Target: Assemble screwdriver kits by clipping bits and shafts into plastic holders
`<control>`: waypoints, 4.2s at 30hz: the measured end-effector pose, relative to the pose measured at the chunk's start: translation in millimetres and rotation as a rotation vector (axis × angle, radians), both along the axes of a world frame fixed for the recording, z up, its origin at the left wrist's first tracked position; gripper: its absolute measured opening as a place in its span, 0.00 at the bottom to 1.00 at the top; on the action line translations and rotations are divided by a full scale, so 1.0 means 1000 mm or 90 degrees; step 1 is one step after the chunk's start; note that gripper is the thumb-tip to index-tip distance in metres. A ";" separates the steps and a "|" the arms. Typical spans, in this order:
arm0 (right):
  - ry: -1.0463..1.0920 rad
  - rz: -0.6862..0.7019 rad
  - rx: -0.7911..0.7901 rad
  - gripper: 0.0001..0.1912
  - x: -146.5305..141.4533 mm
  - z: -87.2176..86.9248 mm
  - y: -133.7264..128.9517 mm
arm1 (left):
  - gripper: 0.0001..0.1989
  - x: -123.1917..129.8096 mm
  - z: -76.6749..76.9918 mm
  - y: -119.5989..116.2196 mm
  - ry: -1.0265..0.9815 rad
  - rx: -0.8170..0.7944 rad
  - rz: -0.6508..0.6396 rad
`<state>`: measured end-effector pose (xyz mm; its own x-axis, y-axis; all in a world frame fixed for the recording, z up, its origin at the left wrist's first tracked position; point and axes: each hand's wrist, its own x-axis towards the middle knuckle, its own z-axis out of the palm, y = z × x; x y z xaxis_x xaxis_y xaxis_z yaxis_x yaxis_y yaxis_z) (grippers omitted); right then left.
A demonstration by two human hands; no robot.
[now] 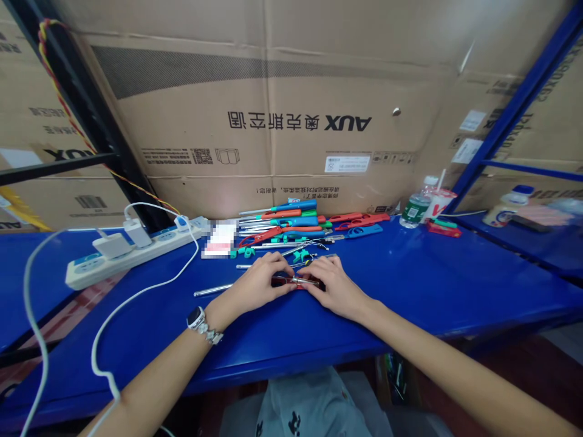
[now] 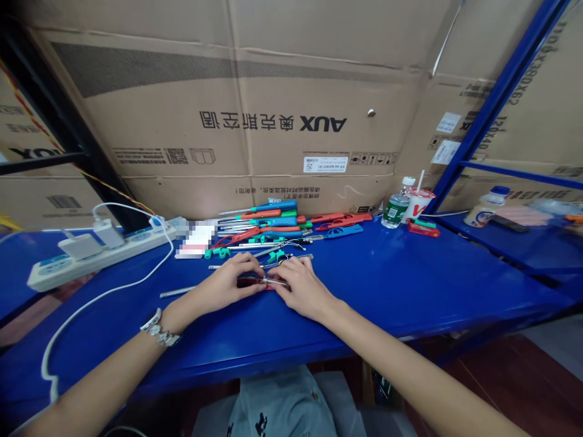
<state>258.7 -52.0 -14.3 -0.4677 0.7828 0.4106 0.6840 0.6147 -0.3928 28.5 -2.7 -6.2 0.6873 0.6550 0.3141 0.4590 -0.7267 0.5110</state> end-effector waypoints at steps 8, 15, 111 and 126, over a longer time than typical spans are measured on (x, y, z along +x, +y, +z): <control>0.088 -0.002 0.093 0.08 0.005 0.001 0.008 | 0.07 0.000 -0.002 -0.001 -0.065 -0.019 0.022; 0.105 -0.001 0.033 0.06 0.006 0.005 0.009 | 0.15 -0.006 -0.002 -0.005 -0.064 -0.022 0.038; -0.247 -0.026 0.127 0.18 0.034 0.018 0.006 | 0.14 -0.036 0.012 0.001 0.134 0.068 0.019; -0.256 -0.143 0.003 0.09 -0.003 0.029 0.079 | 0.13 -0.029 0.004 0.017 0.074 0.081 -0.053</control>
<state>255.7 26.5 15.1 -0.4089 0.8820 0.2342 0.8984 0.4341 -0.0661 -0.6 14.6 -2.2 0.7738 0.5542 0.3066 0.4452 -0.8203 0.3591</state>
